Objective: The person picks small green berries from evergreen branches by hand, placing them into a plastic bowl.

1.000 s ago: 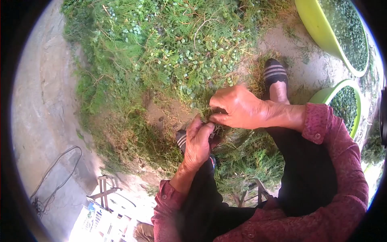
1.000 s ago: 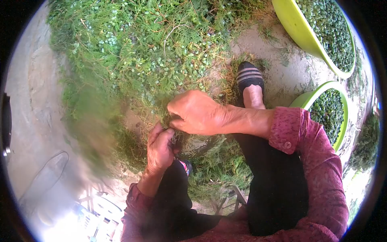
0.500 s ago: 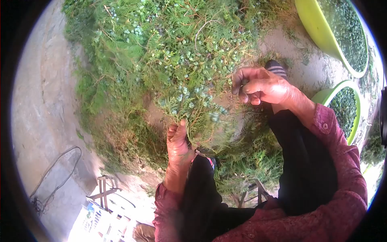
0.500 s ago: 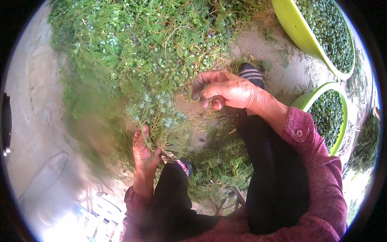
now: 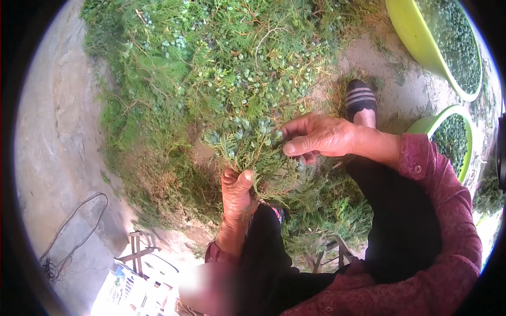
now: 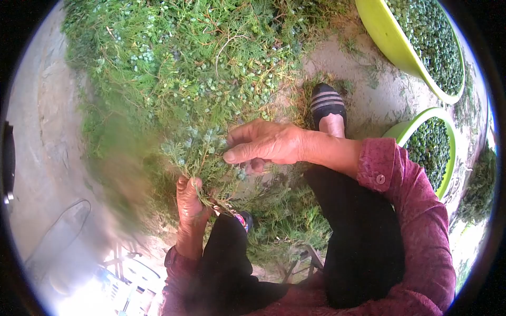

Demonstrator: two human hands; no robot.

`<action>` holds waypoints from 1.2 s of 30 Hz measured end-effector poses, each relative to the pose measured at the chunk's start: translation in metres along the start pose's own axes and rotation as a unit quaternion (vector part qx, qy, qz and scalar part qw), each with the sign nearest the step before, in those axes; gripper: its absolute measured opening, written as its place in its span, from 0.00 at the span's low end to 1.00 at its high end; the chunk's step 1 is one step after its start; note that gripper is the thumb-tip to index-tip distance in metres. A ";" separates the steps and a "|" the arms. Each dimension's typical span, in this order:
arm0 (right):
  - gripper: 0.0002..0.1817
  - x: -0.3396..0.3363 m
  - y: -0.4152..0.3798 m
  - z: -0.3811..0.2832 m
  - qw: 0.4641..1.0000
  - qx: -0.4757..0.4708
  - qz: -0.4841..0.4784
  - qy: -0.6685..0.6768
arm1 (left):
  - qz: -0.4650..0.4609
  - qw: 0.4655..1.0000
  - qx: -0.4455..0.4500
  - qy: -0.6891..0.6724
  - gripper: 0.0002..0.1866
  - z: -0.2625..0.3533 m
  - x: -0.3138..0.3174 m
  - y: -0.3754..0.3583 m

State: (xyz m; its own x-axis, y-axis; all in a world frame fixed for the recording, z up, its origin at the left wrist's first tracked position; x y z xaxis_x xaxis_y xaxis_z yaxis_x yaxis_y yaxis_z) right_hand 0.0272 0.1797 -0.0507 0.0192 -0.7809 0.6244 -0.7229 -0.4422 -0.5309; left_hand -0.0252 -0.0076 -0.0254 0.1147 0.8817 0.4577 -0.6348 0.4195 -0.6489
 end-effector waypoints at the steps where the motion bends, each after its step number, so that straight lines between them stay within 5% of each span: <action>1: 0.22 0.000 0.000 0.002 1.000 0.000 0.000 0.000 | -0.001 0.999 -0.020 0.029 0.16 0.000 0.001 0.000; 7: 0.18 -0.003 -0.003 0.000 0.997 -0.015 0.039 0.069 | 0.053 0.994 -0.041 0.082 0.19 -0.008 -0.009 0.002; 12: 0.12 -0.002 -0.009 -0.016 0.974 -0.044 0.128 -0.181 | 0.042 0.991 -0.049 0.120 0.13 -0.003 -0.002 -0.007; 16: 0.12 -0.008 -0.013 -0.016 0.965 -0.032 0.180 -0.189 | 0.072 0.994 -0.037 0.069 0.19 -0.008 0.007 -0.010; 19: 0.12 -0.012 -0.013 -0.009 0.983 -0.018 0.168 -0.075 | 0.064 0.994 -0.061 0.059 0.17 -0.014 0.006 -0.009; 21: 0.11 -0.014 -0.014 -0.013 0.932 -0.092 0.210 -0.281 | 0.042 0.990 -0.029 0.133 0.11 -0.017 0.005 -0.009; 24: 0.08 -0.056 -0.018 -0.002 0.901 -0.093 0.332 -0.262 | 0.075 0.990 -0.043 0.114 0.10 0.000 0.006 -0.019; 29: 0.15 -0.041 -0.017 0.015 0.995 0.047 0.083 0.043 | 0.122 0.987 -0.072 0.071 0.19 -0.006 -0.004 -0.018; 36: 0.21 -0.012 -0.010 0.008 0.995 0.045 -0.072 -0.046 | 0.131 0.986 -0.080 0.062 0.20 -0.002 0.000 -0.012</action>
State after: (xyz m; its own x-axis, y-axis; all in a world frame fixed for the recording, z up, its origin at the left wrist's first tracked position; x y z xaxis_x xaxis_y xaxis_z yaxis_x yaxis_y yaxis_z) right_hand 0.0397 0.1897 -0.0581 0.1836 -0.7421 0.6447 -0.6434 -0.5865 -0.4919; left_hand -0.0163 -0.0119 -0.0186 0.0624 0.9797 0.1906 -0.5271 0.1945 -0.8272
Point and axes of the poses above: each hand's wrist, its own y-axis towards the middle knuckle, its own x-axis out of the palm, z = x × y, the point moved 3 cm from there along y, towards the middle knuckle, and after that the axes turned 1 degree about z, right-handed, at the moved point
